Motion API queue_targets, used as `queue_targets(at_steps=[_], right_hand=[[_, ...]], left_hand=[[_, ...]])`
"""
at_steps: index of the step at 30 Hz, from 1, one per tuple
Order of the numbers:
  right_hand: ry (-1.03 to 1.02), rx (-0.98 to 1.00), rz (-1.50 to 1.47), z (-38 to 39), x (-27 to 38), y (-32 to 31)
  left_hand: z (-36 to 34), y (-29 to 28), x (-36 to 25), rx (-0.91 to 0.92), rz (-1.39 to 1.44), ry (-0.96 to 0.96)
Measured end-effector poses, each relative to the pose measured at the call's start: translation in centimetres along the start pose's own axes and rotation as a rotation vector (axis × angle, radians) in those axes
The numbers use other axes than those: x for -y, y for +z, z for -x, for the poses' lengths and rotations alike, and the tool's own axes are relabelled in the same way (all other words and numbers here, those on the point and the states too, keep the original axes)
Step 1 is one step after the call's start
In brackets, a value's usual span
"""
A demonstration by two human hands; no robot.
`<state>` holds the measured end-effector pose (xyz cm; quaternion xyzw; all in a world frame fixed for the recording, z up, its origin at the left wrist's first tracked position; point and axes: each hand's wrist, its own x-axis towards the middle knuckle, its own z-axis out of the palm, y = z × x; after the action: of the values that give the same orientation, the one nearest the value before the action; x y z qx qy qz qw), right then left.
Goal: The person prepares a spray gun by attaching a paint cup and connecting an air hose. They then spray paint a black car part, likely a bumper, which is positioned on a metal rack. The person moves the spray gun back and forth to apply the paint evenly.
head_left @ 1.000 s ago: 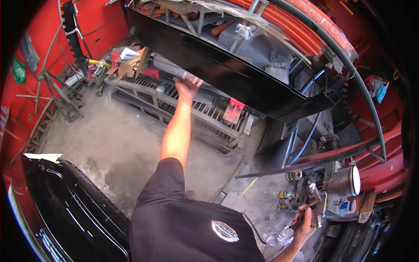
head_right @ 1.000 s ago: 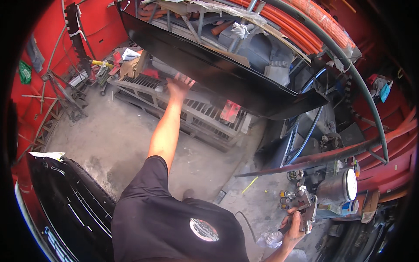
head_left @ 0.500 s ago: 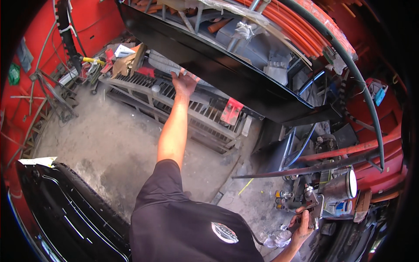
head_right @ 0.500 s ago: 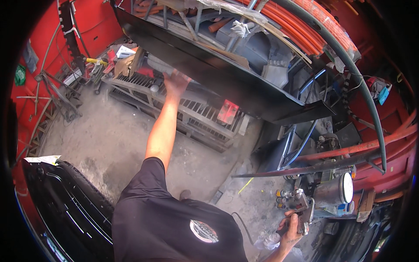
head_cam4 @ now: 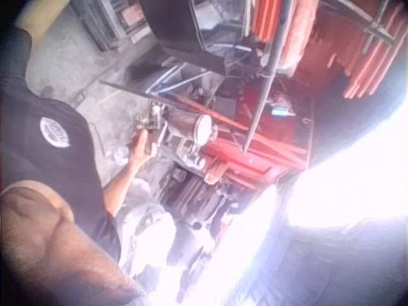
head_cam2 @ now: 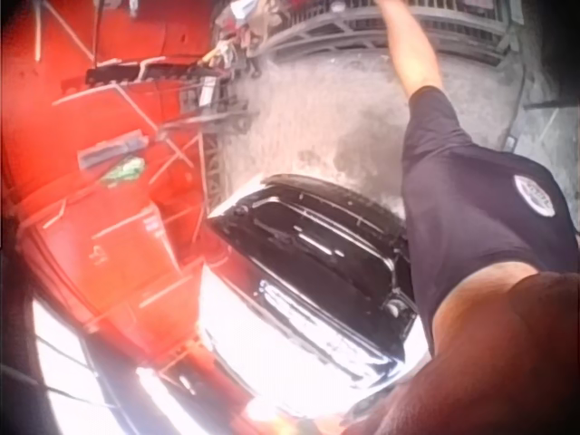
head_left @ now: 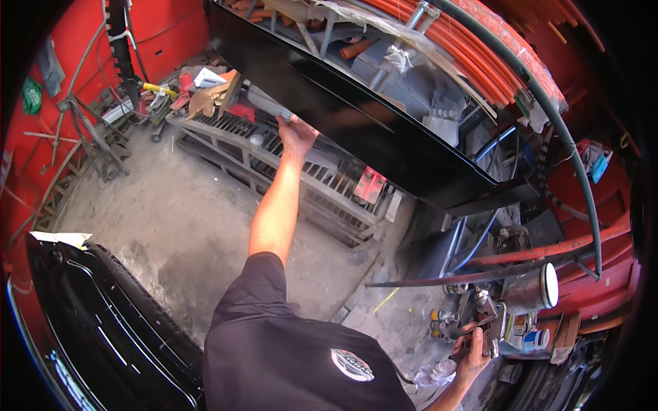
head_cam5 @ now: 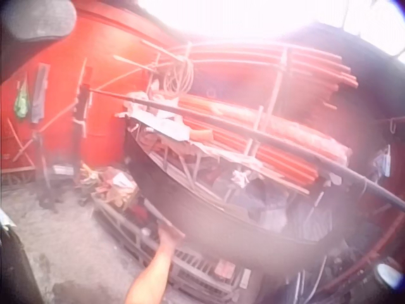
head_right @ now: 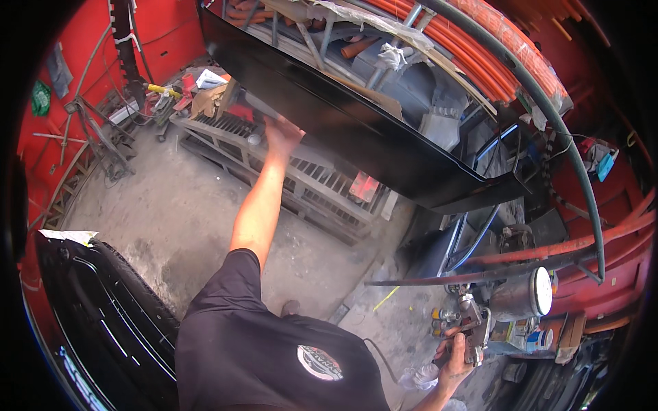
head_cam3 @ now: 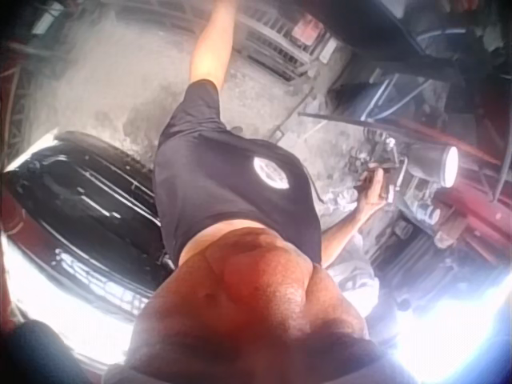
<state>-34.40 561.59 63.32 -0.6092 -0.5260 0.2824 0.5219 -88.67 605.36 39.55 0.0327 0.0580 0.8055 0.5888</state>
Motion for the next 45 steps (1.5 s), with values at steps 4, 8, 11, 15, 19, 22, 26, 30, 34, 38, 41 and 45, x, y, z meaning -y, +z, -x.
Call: queue_targets(at_steps=[4,8,11,15,19,22,26,30,34,38,41,45], right_hand=[[0.022,0.011,0.037,0.6,-0.4,-0.8],[-0.002,0.014,0.014,0.5,-0.3,-0.7],[0.018,0.001,0.0,0.5,-0.8,-1.0],[0.009,-0.008,0.011,0.9,-0.7,-1.1],[0.008,-0.006,0.009,0.8,-0.7,-1.2],[0.012,-0.023,0.024,0.9,-0.9,-1.3],[0.008,-0.027,0.031,0.9,-0.8,-1.1],[0.007,-0.021,0.034,0.9,-0.7,-1.0],[0.008,-0.015,0.03,0.7,-0.7,-0.7],[0.014,-0.016,0.03,0.6,-0.8,-0.5],[0.023,-0.02,0.027,0.3,-0.6,-0.3],[0.019,-0.016,0.025,0.1,-0.8,-0.1]], left_hand=[[2.3,2.8,2.3,-0.092,-0.008,-0.028],[1.7,2.4,1.4,-0.063,-0.008,0.003],[1.4,2.1,1.2,-0.079,-0.011,0.001],[1.9,2.9,2.0,-0.14,0.01,-0.022],[1.2,1.6,1.0,-0.054,-0.017,-0.014],[1.3,2.1,1.5,-0.047,0.002,-0.015],[1.1,2.4,1.5,-0.076,0.01,-0.023],[1.7,3.5,1.8,-0.103,0.014,-0.022],[0.5,1.7,1.0,-0.053,-0.021,-0.017],[0.7,1.8,1.5,-0.06,-0.015,-0.032],[0.5,1.8,1.3,-0.054,-0.028,-0.039],[0.3,1.7,1.1,-0.016,-0.032,-0.043]])
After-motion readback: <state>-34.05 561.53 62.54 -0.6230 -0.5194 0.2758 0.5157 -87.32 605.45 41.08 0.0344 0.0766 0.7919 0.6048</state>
